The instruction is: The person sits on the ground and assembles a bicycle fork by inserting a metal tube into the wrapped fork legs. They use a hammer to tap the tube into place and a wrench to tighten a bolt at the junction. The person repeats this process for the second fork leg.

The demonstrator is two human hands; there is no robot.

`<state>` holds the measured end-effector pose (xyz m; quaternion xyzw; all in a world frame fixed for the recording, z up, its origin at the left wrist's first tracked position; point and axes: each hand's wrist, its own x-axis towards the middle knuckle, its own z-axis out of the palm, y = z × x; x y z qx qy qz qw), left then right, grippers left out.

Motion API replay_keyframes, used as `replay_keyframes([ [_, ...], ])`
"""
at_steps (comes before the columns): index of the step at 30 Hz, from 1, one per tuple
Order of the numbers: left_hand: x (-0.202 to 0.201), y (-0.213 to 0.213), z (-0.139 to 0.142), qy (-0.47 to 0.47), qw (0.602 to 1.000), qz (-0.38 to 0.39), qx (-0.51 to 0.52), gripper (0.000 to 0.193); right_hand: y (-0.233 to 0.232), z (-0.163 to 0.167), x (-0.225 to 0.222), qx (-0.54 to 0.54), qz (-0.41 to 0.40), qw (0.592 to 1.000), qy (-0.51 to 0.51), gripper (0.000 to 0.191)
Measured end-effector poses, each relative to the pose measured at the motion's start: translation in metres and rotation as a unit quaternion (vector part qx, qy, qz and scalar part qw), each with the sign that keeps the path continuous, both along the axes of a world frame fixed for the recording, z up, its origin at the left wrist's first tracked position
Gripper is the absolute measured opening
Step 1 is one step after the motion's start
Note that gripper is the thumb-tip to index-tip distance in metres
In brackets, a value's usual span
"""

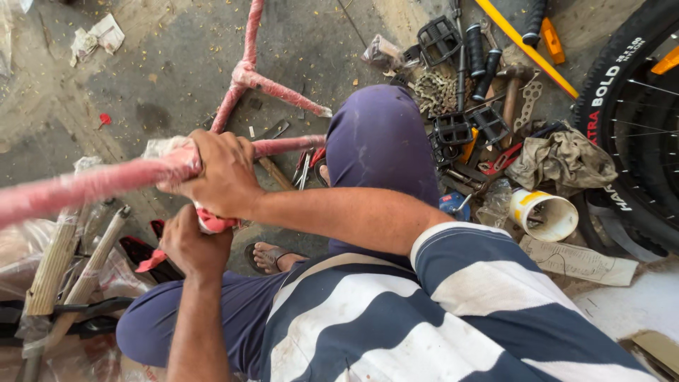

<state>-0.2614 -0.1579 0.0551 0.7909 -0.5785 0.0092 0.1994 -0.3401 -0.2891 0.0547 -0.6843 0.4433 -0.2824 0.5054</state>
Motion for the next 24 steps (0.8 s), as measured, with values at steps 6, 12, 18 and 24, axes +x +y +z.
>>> replay_keyframes([
  [6, 0.019, 0.001, 0.066, -0.226, 0.974, -0.015, -0.025, 0.062, -0.039, -0.039, 0.005, 0.307, 0.085, 0.878, -0.358, 0.066],
  [12, 0.075, 0.022, 0.074, -0.292, 0.954, 0.009, -0.069, 0.018, -0.064, -0.058, -0.013, 0.340, 0.109, 0.873, -0.334, 0.043],
  [18, 0.065, 0.015, 0.051, -0.133, 0.989, -0.011, 0.057, 0.016, -0.056, -0.042, -0.016, 0.310, 0.043, 0.892, -0.326, 0.037],
  [24, 0.065, 0.015, 0.041, 0.042, 0.950, -0.061, 0.304, 0.026, -0.008, -0.023, -0.024, 0.132, 0.129, 0.944, -0.272, 0.040],
])
